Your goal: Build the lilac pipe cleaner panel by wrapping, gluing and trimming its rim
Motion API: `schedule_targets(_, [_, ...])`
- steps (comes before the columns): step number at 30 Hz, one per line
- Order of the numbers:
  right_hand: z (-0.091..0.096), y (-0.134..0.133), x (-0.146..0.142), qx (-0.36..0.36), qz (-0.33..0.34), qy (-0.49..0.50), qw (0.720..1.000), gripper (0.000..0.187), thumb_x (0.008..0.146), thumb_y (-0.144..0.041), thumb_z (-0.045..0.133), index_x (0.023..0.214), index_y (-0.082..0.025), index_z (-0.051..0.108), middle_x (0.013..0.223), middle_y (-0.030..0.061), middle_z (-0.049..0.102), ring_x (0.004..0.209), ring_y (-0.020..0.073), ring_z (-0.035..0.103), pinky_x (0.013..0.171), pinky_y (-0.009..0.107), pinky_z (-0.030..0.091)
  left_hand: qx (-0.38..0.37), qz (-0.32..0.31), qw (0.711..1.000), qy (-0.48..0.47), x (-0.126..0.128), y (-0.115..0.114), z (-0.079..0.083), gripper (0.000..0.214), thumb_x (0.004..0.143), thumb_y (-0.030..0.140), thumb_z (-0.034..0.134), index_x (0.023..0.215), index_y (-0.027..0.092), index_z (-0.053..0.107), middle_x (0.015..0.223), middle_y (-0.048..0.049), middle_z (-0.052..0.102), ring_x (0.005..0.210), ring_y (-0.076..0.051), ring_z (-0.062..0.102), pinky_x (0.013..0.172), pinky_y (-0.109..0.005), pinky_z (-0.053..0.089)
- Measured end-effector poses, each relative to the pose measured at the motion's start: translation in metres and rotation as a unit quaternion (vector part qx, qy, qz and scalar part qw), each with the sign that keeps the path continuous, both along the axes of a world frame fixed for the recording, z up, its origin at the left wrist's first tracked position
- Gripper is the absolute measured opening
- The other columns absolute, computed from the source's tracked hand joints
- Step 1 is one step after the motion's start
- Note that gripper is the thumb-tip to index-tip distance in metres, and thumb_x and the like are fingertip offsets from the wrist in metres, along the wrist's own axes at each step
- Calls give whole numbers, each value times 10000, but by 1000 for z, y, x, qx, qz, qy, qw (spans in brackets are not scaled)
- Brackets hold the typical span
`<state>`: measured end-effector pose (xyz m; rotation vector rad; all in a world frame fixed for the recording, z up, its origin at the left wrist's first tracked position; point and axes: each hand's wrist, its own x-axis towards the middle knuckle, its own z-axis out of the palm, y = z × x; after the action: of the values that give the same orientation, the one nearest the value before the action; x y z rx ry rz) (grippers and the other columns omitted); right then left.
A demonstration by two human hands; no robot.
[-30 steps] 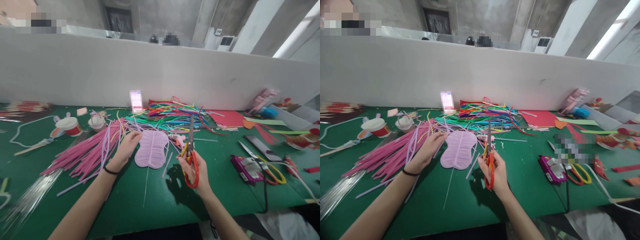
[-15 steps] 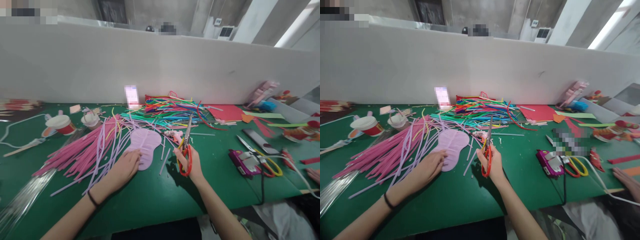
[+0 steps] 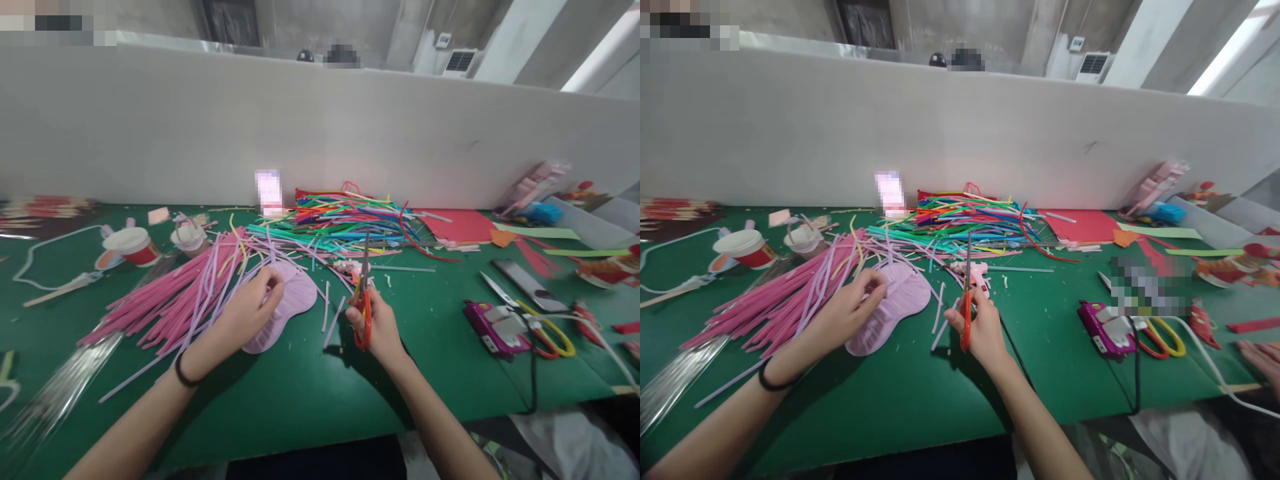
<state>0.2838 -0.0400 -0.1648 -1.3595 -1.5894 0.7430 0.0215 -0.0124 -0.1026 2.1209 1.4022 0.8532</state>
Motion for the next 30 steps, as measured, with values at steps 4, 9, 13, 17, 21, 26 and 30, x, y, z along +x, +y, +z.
schedule_targets(4, [2,-5,-5,-14,35,-55,998,339,818,-504,698,901,-214,543,923,57,668,902,235,582,835,364,450,-15,-77,996,-49,40,24,37,166,940,363,472,866,226,528,759,5,592,679,-182,548,659,-309,409])
schedule_targets(9, [3,-8,-9,-6,86,-53,995,631,780,-514,753,1275,-217,497,1263,133,594,1136,302,551,983,465,433,-17,-86,995,-44,62,35,65,180,948,357,479,892,208,564,778,12,580,702,-169,524,641,-299,398])
schedule_targets(13, [-1,-5,-5,46,120,-3,992,711,758,-758,642,1227,-237,528,1242,112,614,1119,298,558,1002,458,409,-12,-73,996,-49,64,34,69,176,941,345,499,898,199,588,799,5,603,715,-164,547,646,-297,415])
schedule_targets(17, [-4,-3,-6,54,68,-30,996,909,617,-1006,373,960,-198,607,889,72,647,871,262,554,885,440,407,-27,-90,994,-58,67,36,62,182,923,353,522,906,199,618,827,-6,643,753,-174,587,671,-306,447])
schedule_targets(21, [-1,-5,-10,41,42,-62,996,1002,551,-1050,259,919,-187,611,837,66,633,834,252,535,875,436,381,-43,-98,992,-62,72,40,53,175,897,346,543,885,195,631,806,-9,669,739,-180,622,674,-313,468])
schedule_targets(26, [1,-6,-10,35,36,-44,998,980,562,-1044,260,893,-191,611,850,67,663,814,243,544,857,415,372,-63,-89,992,-70,78,38,50,172,846,337,577,857,190,667,797,-19,717,737,-193,661,665,-311,487])
schedule_targets(30, [1,-5,-10,41,52,-33,997,961,579,-1038,263,881,-192,604,807,41,666,750,218,557,850,416,356,-73,-81,991,-76,81,37,50,159,812,311,589,809,184,684,748,-16,718,689,-183,655,630,-291,479])
